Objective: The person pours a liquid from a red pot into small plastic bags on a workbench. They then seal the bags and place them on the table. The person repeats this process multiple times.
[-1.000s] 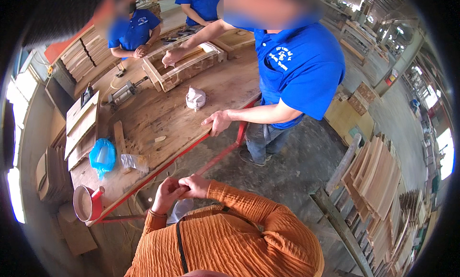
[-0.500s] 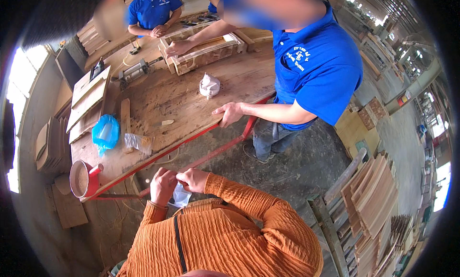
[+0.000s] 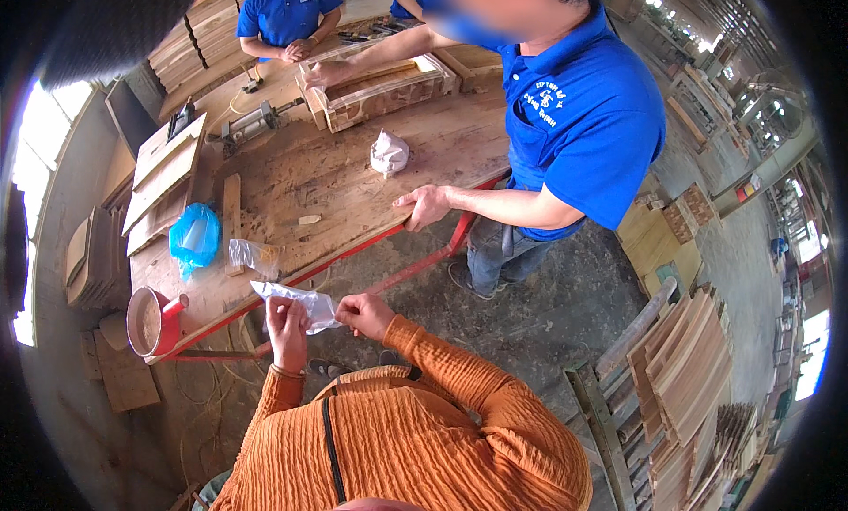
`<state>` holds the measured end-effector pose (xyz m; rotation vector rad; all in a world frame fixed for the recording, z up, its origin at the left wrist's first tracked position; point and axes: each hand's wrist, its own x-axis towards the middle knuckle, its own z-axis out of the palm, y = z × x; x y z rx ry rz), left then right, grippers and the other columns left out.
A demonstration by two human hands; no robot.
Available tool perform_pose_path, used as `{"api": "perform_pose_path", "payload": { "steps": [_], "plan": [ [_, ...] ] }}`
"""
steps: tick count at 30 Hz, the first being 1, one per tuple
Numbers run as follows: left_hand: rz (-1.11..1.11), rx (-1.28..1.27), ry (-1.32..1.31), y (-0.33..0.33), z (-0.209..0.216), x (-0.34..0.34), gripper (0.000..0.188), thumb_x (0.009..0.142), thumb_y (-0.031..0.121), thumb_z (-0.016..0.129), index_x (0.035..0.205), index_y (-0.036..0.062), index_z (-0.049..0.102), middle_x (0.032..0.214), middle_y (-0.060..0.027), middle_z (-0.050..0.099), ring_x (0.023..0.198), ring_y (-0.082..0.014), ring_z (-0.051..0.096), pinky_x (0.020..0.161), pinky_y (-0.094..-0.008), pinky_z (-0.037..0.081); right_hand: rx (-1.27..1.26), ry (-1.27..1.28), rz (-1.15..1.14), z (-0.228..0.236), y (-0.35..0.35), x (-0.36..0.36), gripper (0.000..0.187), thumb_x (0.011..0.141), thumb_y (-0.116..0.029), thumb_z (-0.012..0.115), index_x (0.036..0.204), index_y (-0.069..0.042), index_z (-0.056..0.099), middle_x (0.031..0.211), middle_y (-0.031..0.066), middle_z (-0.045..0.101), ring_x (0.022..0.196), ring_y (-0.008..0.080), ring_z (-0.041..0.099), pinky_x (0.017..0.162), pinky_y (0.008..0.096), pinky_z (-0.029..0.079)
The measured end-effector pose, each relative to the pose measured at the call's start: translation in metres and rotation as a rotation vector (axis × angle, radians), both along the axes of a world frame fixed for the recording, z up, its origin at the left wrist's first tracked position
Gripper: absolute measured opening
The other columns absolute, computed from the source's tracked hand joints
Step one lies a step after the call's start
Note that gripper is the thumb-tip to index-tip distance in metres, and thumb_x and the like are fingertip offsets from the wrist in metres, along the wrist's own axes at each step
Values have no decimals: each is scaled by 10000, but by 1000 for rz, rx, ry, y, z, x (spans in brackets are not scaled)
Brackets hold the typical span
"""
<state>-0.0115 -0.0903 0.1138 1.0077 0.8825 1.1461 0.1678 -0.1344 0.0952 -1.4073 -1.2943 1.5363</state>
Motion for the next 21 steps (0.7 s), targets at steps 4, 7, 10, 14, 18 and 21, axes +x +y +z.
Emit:
{"api": "perform_pose_path", "payload": {
  "steps": [4, 7, 10, 14, 18, 21],
  "plan": [
    [-66, 90, 184, -4, -4, 0, 80, 919, 62, 516, 882, 80, 448, 673, 25, 461, 540, -34, 374, 453, -191, 307, -415, 1209, -429, 7, 0, 6, 251, 948, -302, 474, 786, -112, 501, 802, 37, 607, 756, 198, 622, 693, 380, 529],
    [-44, 91, 247, -10, -13, -2, 55, 912, 55, 523, 908, 73, 471, 658, 34, 450, 519, -28, 368, 442, -189, 302, -334, 1200, -391, 9, 9, 27, 261, 949, -313, 470, 786, -112, 506, 849, 61, 639, 735, 188, 640, 656, 353, 534],
    [125, 335, 349, -11, -23, -1, 57, 900, 38, 534, 934, 53, 491, 724, 11, 468, 611, -46, 412, 525, -198, 354, -12, 464, -247, 12, 5, 24, 175, 881, -250, 580, 873, -86, 519, 852, 53, 607, 682, 159, 593, 658, 313, 517],
    [-31, 419, 569, -18, -5, 6, 41, 891, 45, 547, 887, 14, 521, 723, -33, 503, 622, -82, 432, 578, -222, 398, 600, -146, -196, 4, -7, -9, 482, 736, -213, 695, 1138, -31, 500, 1046, 116, 556, 961, 226, 554, 789, 321, 477],
    [44, 465, 408, -32, -11, 7, 53, 917, 48, 495, 931, -2, 506, 794, -39, 506, 668, -93, 454, 591, -221, 403, 348, -433, -177, -5, 0, -17, 265, 795, -255, 597, 967, -62, 538, 792, 117, 615, 755, 273, 620, 665, 388, 472],
    [36, 401, 319, -32, -21, 5, 101, 928, 55, 489, 1017, 15, 463, 793, -15, 465, 663, -72, 420, 559, -204, 356, 250, -528, -135, -11, -3, -11, 204, 778, -198, 604, 905, -53, 540, 729, 125, 626, 681, 289, 623, 628, 392, 473]
  ]
}}
